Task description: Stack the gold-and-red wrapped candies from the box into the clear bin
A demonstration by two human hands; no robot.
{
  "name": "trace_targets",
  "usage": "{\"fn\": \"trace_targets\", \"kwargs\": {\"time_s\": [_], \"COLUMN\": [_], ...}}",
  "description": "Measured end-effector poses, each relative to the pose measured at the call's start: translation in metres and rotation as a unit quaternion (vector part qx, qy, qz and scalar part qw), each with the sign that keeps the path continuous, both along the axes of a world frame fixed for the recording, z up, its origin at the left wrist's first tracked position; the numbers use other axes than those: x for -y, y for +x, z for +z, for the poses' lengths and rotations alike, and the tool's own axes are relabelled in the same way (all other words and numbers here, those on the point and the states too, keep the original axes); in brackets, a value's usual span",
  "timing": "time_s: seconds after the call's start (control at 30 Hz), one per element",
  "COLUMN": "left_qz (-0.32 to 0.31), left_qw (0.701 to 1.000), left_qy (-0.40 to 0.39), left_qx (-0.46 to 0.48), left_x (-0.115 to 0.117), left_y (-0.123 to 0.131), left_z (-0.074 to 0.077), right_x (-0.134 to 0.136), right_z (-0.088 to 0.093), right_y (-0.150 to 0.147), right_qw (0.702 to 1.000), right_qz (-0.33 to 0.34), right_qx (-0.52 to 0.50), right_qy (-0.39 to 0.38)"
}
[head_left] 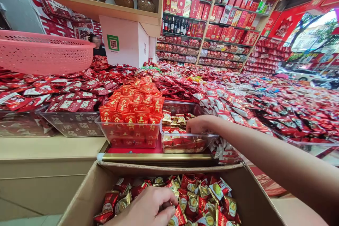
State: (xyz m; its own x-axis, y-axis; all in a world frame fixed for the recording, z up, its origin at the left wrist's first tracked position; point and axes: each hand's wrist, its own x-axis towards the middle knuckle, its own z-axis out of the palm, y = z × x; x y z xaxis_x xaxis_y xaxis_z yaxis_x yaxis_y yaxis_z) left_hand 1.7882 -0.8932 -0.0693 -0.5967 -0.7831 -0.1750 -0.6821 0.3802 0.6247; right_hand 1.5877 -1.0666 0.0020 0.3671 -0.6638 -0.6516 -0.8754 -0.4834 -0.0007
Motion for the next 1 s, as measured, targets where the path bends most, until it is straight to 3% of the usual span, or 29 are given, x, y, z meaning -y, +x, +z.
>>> {"fn": "trace_targets", "kwargs": {"time_s": [0.43,0.7,1.0], "left_qz": [-0.009,-0.025,-0.055], "left_qw": [1.0,1.0,0.998], "left_qy": [0.0,-0.002,-0.011], "left_qx": [0.005,0.007,-0.002], "left_x": [-0.001,0.001,0.001], "left_y": [0.001,0.001,0.004], "left_z": [0.0,-0.006,-0.016], "right_x": [0.003,0.005,0.01], "right_z": [-0.009,-0.016,-0.017], "right_y": [0.013,0.012,0.01], "right_qw": [1.0,0.994,0.99], "right_qz": [0.022,-0.039,-0.08], "right_qx": [-0.009,0.053,0.094], "right_qy": [-0.006,-0.089,-0.072]}}
